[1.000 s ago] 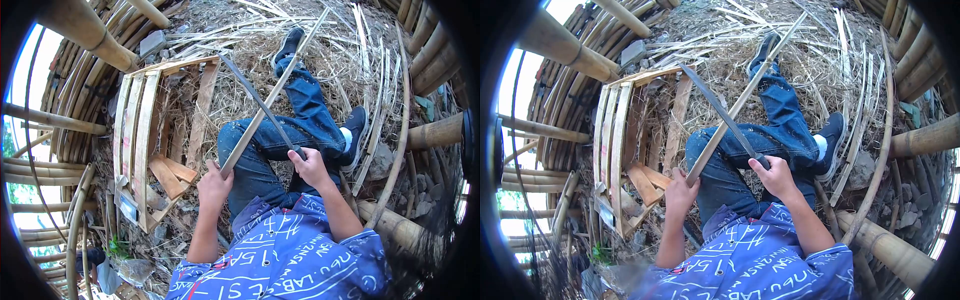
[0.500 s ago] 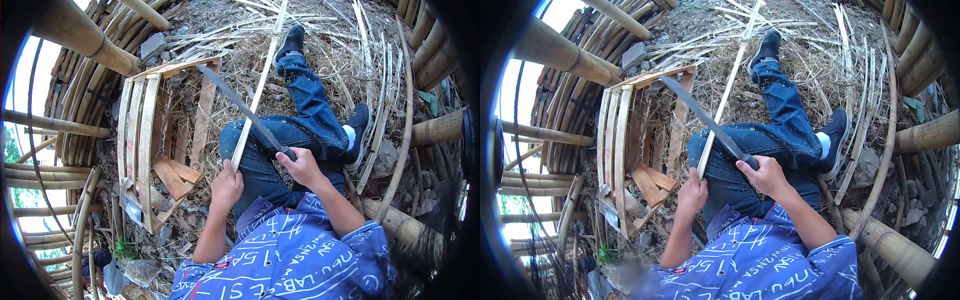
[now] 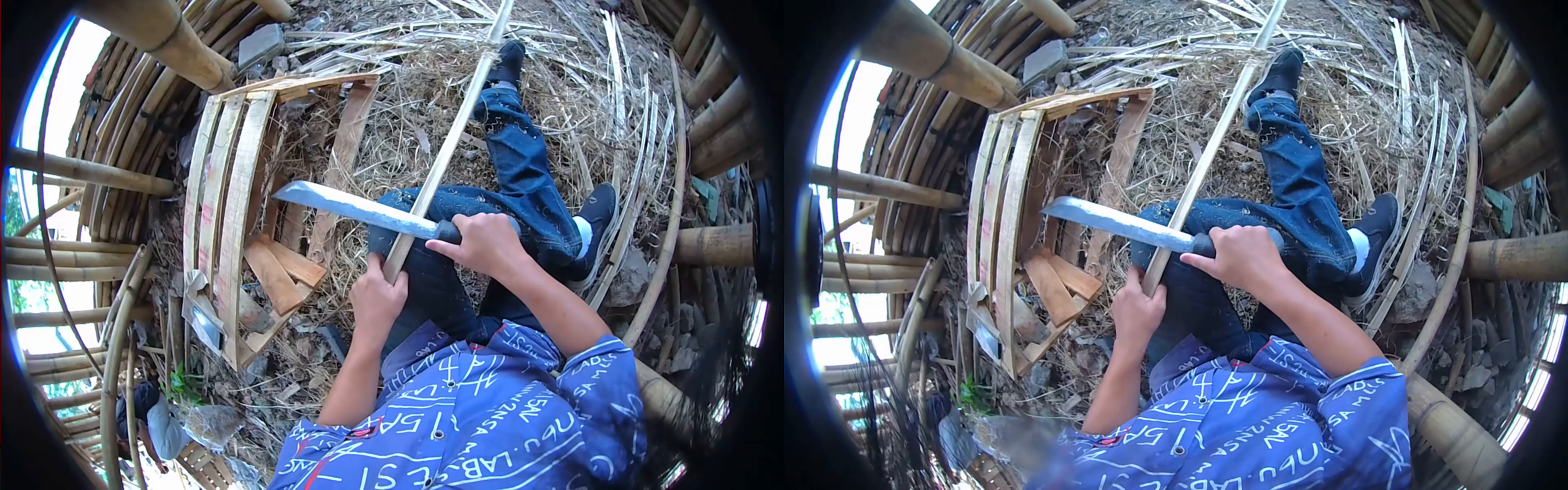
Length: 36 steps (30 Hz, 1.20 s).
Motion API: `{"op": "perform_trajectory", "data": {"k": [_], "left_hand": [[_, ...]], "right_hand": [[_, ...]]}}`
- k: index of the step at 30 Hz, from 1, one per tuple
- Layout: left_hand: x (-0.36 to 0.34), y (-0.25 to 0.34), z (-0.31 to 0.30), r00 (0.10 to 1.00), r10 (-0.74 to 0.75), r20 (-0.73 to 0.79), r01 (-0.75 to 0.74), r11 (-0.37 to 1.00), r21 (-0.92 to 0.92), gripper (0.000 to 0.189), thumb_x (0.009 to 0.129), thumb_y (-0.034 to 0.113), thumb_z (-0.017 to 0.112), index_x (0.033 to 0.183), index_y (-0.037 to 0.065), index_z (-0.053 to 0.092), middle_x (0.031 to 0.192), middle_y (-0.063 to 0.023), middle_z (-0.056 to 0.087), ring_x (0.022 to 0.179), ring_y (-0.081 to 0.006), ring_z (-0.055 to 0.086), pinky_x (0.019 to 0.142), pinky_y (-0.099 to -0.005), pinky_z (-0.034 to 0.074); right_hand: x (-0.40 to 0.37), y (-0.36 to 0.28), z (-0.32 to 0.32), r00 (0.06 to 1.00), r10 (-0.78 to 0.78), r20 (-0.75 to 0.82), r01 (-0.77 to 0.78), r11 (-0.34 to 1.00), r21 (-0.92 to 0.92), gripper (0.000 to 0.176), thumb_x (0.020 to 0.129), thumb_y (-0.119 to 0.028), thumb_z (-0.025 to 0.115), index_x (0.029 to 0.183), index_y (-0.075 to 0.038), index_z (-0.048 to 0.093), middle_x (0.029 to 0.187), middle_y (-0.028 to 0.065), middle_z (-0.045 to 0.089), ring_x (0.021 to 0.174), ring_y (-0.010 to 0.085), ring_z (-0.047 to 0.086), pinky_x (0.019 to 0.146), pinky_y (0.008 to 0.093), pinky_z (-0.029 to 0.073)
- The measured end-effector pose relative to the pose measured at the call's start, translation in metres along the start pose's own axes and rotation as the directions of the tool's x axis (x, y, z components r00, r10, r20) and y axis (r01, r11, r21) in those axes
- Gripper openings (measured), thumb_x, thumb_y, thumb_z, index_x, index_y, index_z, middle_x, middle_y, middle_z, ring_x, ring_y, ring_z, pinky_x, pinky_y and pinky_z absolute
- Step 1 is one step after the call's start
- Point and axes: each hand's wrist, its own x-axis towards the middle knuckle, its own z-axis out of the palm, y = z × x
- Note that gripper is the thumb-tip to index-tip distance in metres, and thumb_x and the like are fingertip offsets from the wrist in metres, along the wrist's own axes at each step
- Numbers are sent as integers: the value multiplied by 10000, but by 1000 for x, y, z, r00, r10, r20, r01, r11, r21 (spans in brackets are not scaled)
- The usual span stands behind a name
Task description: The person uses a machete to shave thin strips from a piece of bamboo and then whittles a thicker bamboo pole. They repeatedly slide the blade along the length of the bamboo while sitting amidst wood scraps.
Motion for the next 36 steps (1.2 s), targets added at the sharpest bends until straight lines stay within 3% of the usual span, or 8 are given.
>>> {"op": "perform_trajectory", "data": {"k": [1, 5, 14, 20, 24, 30, 33, 36], "left_hand": [[2, -4, 1, 995, 50, -81, -57, 995, -87, 369, 807, 273, 680, 1039, 13, 557, 784, -239, 676, 728, -443, 665, 670, -523, 519], [1, -9, 6, 997, 26, -66, -36, 986, -161, 317, 800, 279, 697, 952, 31, 570, 740, -203, 675, 706, -435, 664, 643, -510, 516], [-3, -7, 10, 999, 45, -7, -44, 999, 3, 489, 920, 514, 607, 959, 44, 479, 647, -210, 636, 627, -417, 662, 539, -502, 505], [0, -7, 12, 1000, 12, -5, -11, 998, 58, 487, 960, 511, 536, 980, 29, 467, 623, -225, 623, 599, -435, 648, 513, -513, 502], [3, -19, 12, 999, 42, 27, -41, 999, -29, 500, 965, 518, 520, 970, 21, 462, 625, -241, 615, 609, -448, 642, 522, -522, 499], [9, -14, 7, 997, 43, 71, -37, 996, -78, 473, 967, 500, 531, 964, 34, 450, 622, -247, 609, 626, -452, 642, 542, -526, 505], [12, -16, 11, 995, 34, 91, -27, 997, -73, 466, 965, 493, 539, 970, 35, 451, 632, -248, 614, 629, -451, 643, 544, -525, 506], [13, -17, 15, 995, 18, 95, -10, 996, -86, 464, 964, 488, 542, 973, 32, 456, 637, -253, 615, 634, -453, 644, 545, -525, 505]], "right_hand": [[4, 1, -1, 1000, 7, -17, -8, 1000, -16, 689, 841, -707, 557, 761, -31, 667, 666, 189, 670, 654, 357, 689, 613, 462, 542], [30, 23, -8, 993, 80, -89, -81, 997, -8, 696, 831, -717, 559, 777, -32, 671, 697, 214, 675, 696, 384, 692, 650, 477, 549], [68, 69, -22, 954, 254, -161, -243, 966, 89, 687, 845, -691, 572, 827, -18, 707, 752, 230, 687, 766, 399, 697, 707, 491, 548], [25, 29, 10, 999, -3, -36, 2, 1000, -31, 662, 789, -693, 636, 715, -35, 645, 657, 224, 642, 662, 412, 663, 631, 487, 529], [41, 44, 8, 996, 1, -93, -7, 998, -61, 638, 780, -697, 642, 746, -61, 664, 660, 195, 654, 659, 392, 670, 617, 473, 527], [102, 110, -37, 923, 340, -180, -323, 939, 120, 739, 848, -733, 537, 766, -15, 693, 685, 208, 671, 710, 383, 696, 675, 464, 544], [95, 108, -40, 935, 331, -124, -315, 940, 135, 731, 855, -723, 538, 771, -17, 703, 686, 203, 672, 721, 367, 701, 674, 467, 542], [62, 77, -19, 984, 147, -105, -127, 976, 178, 672, 826, -683, 608, 806, -19, 707, 689, 233, 661, 700, 401, 685, 666, 462, 544]]}}
